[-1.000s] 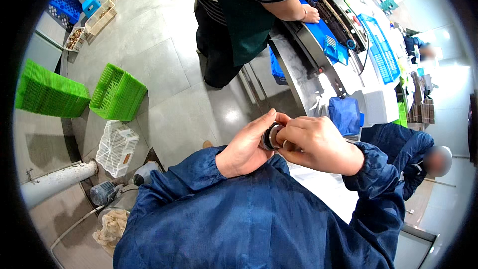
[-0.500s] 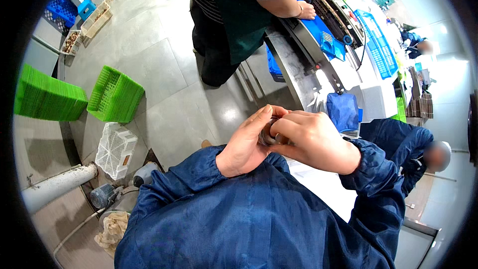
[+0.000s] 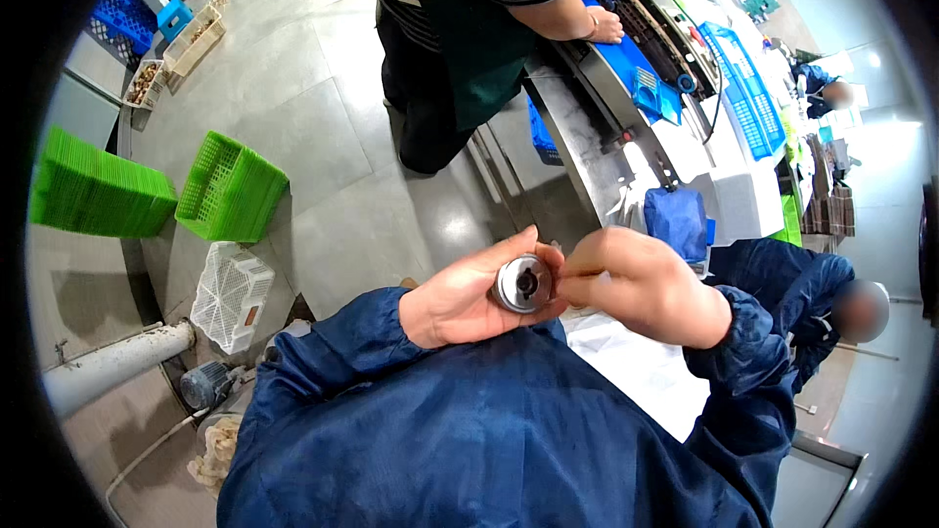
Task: The person uses a screwdriver to adjust and repair a component on an industrial conveyor belt machine. They manipulate small metal parts by hand before securing them with the tool at a workstation.
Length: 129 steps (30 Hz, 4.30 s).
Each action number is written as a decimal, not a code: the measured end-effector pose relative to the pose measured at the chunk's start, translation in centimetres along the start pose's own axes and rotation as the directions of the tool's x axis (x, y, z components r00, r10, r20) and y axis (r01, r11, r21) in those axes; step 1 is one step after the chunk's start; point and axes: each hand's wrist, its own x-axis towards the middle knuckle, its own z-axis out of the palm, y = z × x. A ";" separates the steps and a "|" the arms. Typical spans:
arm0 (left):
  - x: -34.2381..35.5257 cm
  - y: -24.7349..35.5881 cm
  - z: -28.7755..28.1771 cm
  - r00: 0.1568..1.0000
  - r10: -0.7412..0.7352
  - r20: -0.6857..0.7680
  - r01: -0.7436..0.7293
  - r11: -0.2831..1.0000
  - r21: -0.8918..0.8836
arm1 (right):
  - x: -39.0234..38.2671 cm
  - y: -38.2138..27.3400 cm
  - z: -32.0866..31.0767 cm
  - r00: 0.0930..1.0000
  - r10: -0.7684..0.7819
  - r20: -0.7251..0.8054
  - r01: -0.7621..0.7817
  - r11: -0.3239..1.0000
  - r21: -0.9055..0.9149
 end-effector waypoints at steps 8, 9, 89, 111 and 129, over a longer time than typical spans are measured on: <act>-0.1 0.3 0.6 0.988 -0.118 -0.101 0.120 0.993 0.007 | -0.1 -0.1 0.7 0.970 -0.242 -0.009 0.232 0.938 -0.256; -0.1 0.4 0.1 0.995 -0.101 -0.018 0.101 0.995 -0.018 | -0.4 0.3 0.6 0.984 -0.170 -0.054 0.163 0.979 -0.122; 5.5 -3.2 1.8 0.809 0.584 -0.067 -0.527 0.770 0.360 | -2.0 0.6 3.3 0.415 0.900 -0.131 -0.567 0.369 0.736; 6.0 -2.1 1.7 0.853 0.500 -0.147 -0.417 0.824 0.385 | -1.8 2.9 1.7 0.943 0.309 -0.126 -0.322 0.942 -0.099; 6.6 -2.8 0.5 0.819 0.569 -0.076 -0.507 0.779 0.370 | -1.2 2.0 2.2 0.816 0.535 -0.219 -0.510 0.844 0.165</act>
